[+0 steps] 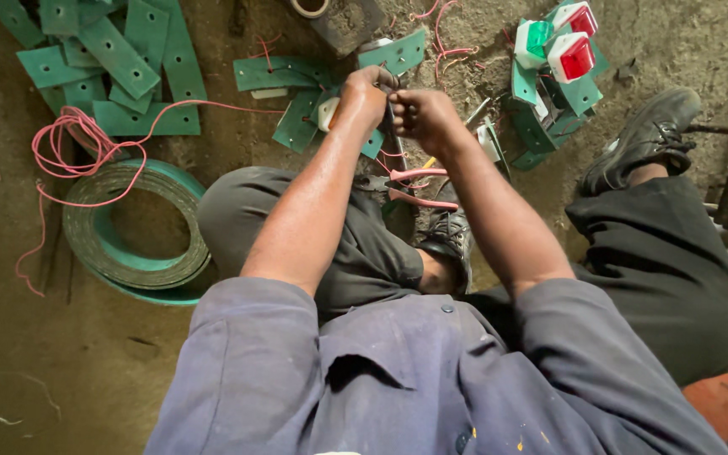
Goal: The person sits on the floor and assembles small electrical components by connecting wires to green circuit boards and attaching colored light housings. They use pliers and a screwdriver to secure connections and fasten parts, handling multiple units one at a time.
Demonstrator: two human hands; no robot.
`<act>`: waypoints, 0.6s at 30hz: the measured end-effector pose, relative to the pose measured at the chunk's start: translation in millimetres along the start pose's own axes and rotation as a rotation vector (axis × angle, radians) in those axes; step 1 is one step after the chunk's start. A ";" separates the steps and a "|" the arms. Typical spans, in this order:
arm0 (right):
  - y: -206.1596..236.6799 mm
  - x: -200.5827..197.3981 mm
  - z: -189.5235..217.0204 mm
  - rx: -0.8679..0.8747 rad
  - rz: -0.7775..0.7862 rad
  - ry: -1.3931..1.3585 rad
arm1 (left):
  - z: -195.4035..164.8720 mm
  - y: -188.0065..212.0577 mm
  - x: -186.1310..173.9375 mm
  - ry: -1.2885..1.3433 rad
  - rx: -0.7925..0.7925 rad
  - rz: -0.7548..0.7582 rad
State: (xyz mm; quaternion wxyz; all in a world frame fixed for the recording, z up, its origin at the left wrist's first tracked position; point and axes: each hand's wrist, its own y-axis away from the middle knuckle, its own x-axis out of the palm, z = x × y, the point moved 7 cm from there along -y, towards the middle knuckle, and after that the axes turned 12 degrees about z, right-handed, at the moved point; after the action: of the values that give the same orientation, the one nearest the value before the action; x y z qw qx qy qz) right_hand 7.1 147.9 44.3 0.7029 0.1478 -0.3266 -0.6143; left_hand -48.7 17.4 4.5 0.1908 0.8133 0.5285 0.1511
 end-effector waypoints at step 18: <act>13.1 4.6 26.8 -0.197 -0.022 0.405 | -11.2 14.2 -1.7 0.164 -0.155 0.028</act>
State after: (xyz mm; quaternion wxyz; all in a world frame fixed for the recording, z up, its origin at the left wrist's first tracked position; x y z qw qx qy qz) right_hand 0.1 151.3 73.4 0.7586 0.2024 -0.1156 -0.6085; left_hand -43.1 12.3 21.0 0.2072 0.7884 0.5176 0.2599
